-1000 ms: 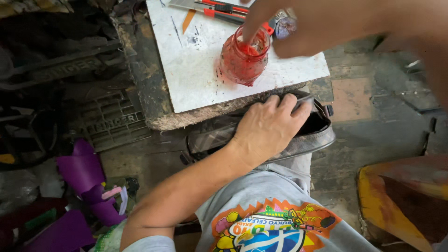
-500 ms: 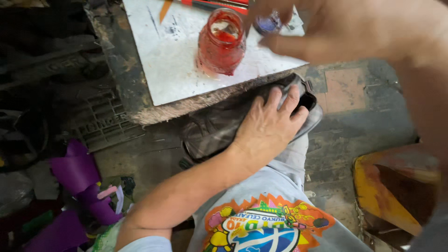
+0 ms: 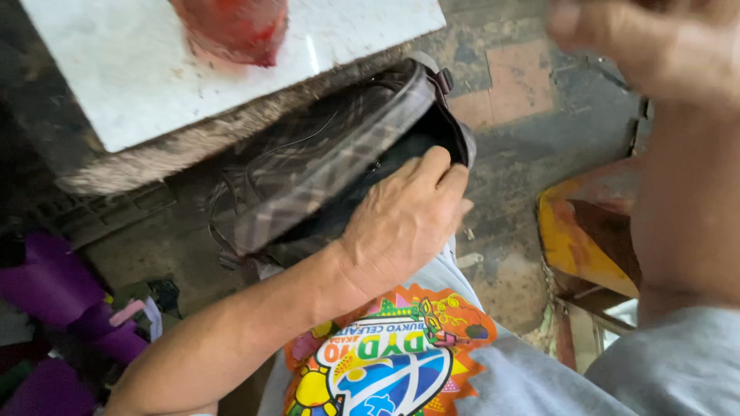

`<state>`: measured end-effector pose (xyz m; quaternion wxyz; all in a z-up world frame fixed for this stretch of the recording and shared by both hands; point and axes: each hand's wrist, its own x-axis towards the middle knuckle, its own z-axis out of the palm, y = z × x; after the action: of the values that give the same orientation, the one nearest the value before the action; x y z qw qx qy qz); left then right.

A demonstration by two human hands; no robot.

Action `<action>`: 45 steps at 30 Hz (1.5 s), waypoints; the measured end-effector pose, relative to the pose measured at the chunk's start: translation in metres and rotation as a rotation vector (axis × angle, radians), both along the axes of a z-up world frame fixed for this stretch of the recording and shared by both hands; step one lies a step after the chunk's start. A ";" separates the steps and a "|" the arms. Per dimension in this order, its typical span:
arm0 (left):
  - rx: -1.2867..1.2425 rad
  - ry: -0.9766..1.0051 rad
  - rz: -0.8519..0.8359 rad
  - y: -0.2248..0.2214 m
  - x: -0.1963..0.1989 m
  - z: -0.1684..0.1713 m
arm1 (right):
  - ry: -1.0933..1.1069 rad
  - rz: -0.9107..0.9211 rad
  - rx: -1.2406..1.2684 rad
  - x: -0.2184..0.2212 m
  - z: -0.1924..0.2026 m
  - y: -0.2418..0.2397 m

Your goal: The person repairs a plaid shoulder bag by applying a red adhesive from a jar to the bag's edge and pressing it down. They use a utility knife to trim excess material and repeatedly smooth the edge with their fingers.

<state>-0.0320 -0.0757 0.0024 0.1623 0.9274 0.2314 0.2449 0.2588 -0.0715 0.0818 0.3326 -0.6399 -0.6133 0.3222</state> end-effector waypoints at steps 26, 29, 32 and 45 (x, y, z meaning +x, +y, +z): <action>-1.191 0.295 0.170 0.010 0.071 -0.020 | 0.669 -0.502 -0.138 -0.060 -0.129 -0.075; -1.179 0.142 0.212 -0.003 0.074 -0.051 | 0.682 -0.464 -0.106 -0.058 -0.131 -0.078; -1.269 -0.059 0.163 -0.005 0.068 -0.058 | 0.779 -0.493 -0.134 -0.050 -0.135 -0.079; -1.210 0.102 0.267 -0.001 0.070 -0.070 | 0.553 -0.261 -0.122 -0.037 -0.111 -0.075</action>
<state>0.0380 -0.0770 -0.0677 0.6160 0.6446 0.4507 0.0438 0.2215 -0.1462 -0.0296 0.4863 -0.6201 -0.3916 0.4750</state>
